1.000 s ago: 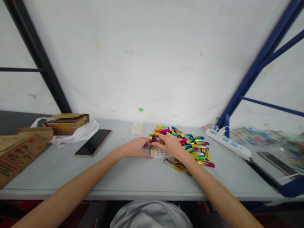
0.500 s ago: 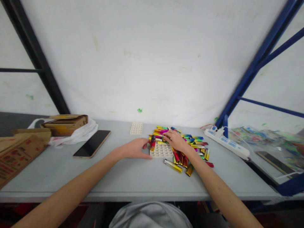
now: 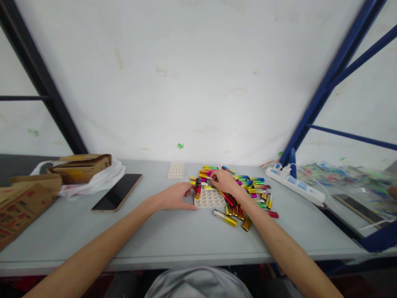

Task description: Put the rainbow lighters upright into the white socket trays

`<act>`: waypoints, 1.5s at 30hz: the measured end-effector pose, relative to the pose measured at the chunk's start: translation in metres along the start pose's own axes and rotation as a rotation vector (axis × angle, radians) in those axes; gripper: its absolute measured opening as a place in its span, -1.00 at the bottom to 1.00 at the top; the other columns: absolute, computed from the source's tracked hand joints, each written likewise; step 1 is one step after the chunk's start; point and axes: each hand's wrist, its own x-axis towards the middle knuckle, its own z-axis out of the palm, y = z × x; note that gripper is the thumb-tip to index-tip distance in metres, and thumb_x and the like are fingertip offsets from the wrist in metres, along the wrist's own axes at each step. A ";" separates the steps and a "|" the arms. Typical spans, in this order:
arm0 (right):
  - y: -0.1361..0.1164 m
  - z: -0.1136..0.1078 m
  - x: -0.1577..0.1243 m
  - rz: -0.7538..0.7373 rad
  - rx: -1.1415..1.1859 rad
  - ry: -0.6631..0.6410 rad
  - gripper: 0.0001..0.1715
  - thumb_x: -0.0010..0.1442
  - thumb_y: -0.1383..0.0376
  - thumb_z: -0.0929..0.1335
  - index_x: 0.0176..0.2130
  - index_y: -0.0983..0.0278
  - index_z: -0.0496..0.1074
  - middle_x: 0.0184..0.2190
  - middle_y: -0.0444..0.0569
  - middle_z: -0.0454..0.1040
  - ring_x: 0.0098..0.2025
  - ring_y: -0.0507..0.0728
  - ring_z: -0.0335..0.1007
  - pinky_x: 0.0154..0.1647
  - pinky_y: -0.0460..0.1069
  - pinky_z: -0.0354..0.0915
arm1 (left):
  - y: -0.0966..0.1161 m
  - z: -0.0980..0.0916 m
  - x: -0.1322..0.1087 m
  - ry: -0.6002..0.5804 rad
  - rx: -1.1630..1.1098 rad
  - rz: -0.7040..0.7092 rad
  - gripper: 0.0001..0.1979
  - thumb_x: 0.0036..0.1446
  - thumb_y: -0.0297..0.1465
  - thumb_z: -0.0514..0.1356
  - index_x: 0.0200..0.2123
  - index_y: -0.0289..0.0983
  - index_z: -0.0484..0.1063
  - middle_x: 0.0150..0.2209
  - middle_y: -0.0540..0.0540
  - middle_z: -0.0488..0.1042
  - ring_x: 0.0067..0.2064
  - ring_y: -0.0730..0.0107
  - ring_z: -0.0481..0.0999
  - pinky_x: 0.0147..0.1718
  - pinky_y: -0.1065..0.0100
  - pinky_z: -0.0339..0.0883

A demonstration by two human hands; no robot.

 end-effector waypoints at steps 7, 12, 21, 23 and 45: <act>0.007 -0.010 -0.002 0.112 0.419 0.289 -0.70 0.35 0.10 0.39 -0.21 0.28 0.56 -0.23 0.07 0.58 -0.13 0.21 0.48 0.01 0.08 0.34 | -0.001 0.000 -0.001 0.009 -0.007 0.015 -0.42 -0.01 0.13 0.36 -0.20 -0.25 0.44 -0.25 -0.08 0.51 -0.24 0.17 0.48 -0.24 0.30 0.27; -0.002 -0.024 -0.006 0.183 1.262 0.390 -0.53 0.16 -0.12 0.49 -0.20 0.18 0.47 -0.26 -0.08 0.57 -0.21 0.14 0.49 -0.14 0.02 0.40 | -0.001 0.000 -0.001 -0.007 -0.010 0.013 -0.41 -0.01 0.12 0.36 -0.16 -0.26 0.45 -0.25 -0.08 0.50 -0.23 0.17 0.48 -0.22 0.29 0.27; -0.046 -0.034 -0.021 0.223 1.589 0.132 -0.41 0.17 -0.24 0.46 -0.17 0.11 0.28 -0.55 -0.34 0.10 -0.62 -0.05 -0.12 -0.64 -0.16 -0.16 | 0.000 0.000 0.000 0.004 -0.011 -0.004 -0.41 -0.03 0.13 0.36 -0.20 -0.25 0.45 -0.25 -0.09 0.51 -0.23 0.16 0.48 -0.24 0.29 0.26; -0.050 -0.031 -0.022 0.242 1.508 0.098 -0.34 0.21 -0.34 0.34 -0.30 0.16 0.28 -0.59 -0.31 0.02 -0.61 -0.04 -0.16 -0.62 -0.13 -0.22 | 0.000 0.000 0.000 -0.003 -0.006 -0.006 -0.41 -0.03 0.14 0.36 -0.21 -0.26 0.44 -0.25 -0.10 0.51 -0.24 0.15 0.48 -0.25 0.29 0.26; -0.055 -0.021 -0.031 0.154 0.997 0.193 -0.28 0.37 -0.31 0.17 -0.25 0.23 0.43 -0.53 -0.18 0.26 -0.50 0.07 0.17 -0.46 -0.03 0.15 | 0.004 -0.002 -0.001 0.010 -0.018 0.002 -0.45 -0.02 0.10 0.36 -0.24 -0.25 0.42 -0.26 -0.10 0.51 -0.25 0.15 0.48 -0.25 0.28 0.27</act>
